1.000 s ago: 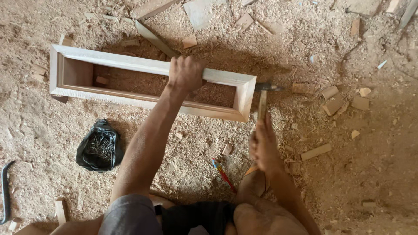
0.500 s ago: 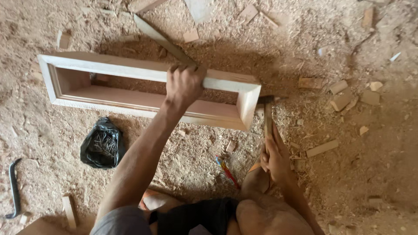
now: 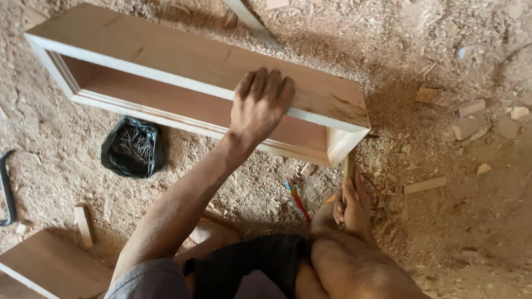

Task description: The person sits on the floor of a woodworking shop and hammers nails into a rectangular wooden frame, taking nails from a plastic bag and driving them along the board edges. They reposition and flip the frame between nails and finish by rubbing the frame with a red sanding block.

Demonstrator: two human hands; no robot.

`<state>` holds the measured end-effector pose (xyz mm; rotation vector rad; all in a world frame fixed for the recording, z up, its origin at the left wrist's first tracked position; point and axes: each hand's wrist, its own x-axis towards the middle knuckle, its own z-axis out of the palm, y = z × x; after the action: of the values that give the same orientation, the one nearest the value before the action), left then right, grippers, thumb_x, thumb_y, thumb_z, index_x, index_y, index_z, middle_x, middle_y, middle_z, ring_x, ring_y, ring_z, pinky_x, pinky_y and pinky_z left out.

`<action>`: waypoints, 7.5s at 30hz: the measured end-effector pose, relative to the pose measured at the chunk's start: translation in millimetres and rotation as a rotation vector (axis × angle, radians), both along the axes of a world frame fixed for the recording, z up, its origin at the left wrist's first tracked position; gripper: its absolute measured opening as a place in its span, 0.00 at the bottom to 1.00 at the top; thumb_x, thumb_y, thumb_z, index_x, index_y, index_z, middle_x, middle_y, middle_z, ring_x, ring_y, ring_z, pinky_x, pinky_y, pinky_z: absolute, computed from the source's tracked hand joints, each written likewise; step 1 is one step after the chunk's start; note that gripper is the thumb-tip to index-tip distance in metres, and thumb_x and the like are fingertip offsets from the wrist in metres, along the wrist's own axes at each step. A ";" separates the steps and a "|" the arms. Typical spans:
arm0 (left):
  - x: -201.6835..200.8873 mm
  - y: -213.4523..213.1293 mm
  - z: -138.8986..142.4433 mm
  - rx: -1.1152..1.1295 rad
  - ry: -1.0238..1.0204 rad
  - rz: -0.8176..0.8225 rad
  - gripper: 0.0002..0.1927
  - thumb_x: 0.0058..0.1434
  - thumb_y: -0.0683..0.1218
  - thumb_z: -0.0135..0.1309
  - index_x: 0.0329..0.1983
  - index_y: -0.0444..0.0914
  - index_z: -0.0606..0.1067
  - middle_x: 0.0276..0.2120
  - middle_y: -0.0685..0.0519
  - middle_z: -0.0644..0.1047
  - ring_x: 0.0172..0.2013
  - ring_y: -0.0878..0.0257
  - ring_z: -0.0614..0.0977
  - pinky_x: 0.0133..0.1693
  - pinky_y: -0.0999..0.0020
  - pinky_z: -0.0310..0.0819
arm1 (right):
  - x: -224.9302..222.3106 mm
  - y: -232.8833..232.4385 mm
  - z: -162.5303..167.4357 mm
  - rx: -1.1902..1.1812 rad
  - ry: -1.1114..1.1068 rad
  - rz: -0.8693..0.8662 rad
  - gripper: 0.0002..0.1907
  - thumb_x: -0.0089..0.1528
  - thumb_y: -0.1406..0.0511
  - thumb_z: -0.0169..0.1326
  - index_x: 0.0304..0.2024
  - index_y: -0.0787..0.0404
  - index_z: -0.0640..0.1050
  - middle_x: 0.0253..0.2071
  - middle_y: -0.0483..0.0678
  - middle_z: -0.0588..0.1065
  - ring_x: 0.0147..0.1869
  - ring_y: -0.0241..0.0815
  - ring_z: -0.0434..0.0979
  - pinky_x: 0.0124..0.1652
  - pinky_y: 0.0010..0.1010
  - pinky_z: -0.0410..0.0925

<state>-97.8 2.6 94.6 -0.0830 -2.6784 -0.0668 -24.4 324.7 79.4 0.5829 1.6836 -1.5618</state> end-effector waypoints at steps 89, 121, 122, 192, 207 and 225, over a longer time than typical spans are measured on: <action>-63.3 101.8 -59.0 -0.023 -0.339 -0.104 0.23 0.59 0.65 0.66 0.23 0.46 0.74 0.19 0.57 0.78 0.19 0.65 0.74 0.29 0.65 0.71 | -61.5 35.1 -8.4 -0.019 0.449 -0.204 0.29 0.76 0.60 0.30 0.80 0.55 0.51 0.68 0.46 0.67 0.22 0.30 0.65 0.20 0.23 0.68; 25.1 58.6 -70.4 0.005 -0.089 -0.036 0.13 0.62 0.47 0.54 0.48 0.37 0.74 0.46 0.45 0.78 0.46 0.59 0.76 0.47 0.64 0.70 | 35.3 3.1 -38.5 0.222 0.298 -0.134 0.17 0.69 0.66 0.52 0.59 0.62 0.69 0.24 0.41 0.66 0.19 0.27 0.60 0.17 0.23 0.57; 23.5 57.2 -68.2 0.011 -0.085 -0.035 0.13 0.63 0.47 0.54 0.48 0.37 0.74 0.45 0.45 0.78 0.46 0.59 0.76 0.47 0.64 0.70 | 33.9 1.2 -38.1 0.196 0.342 -0.140 0.16 0.69 0.66 0.51 0.59 0.63 0.69 0.25 0.41 0.67 0.21 0.26 0.60 0.18 0.22 0.57; 259.6 -210.3 -76.0 0.383 -0.628 0.965 0.09 0.68 0.48 0.56 0.48 0.44 0.81 0.41 0.51 0.82 0.24 0.62 0.78 0.23 0.65 0.70 | 11.7 35.7 -66.9 0.185 0.017 0.129 0.09 0.69 0.63 0.48 0.49 0.55 0.64 0.26 0.50 0.69 0.15 0.34 0.57 0.15 0.30 0.55; 244.2 -212.3 -72.9 0.502 -0.762 1.060 0.10 0.68 0.45 0.48 0.34 0.37 0.76 0.29 0.51 0.78 0.20 0.65 0.72 0.22 0.65 0.69 | -2.2 47.0 -68.5 0.222 -0.045 0.216 0.11 0.69 0.64 0.47 0.51 0.59 0.63 0.24 0.53 0.69 0.15 0.38 0.60 0.15 0.34 0.58; 290.7 -191.5 -56.4 1.436 0.009 1.139 0.10 0.70 0.48 0.52 0.41 0.37 0.79 0.30 0.54 0.81 0.26 0.71 0.77 0.28 0.74 0.75 | -6.4 45.9 -70.4 0.127 0.001 0.212 0.10 0.67 0.66 0.49 0.48 0.62 0.65 0.19 0.46 0.59 0.13 0.36 0.55 0.14 0.33 0.55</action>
<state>192.9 -189.0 38.2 1.7100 -1.6760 -1.4365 -30.8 370.6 9.1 0.4513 1.7923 -1.3126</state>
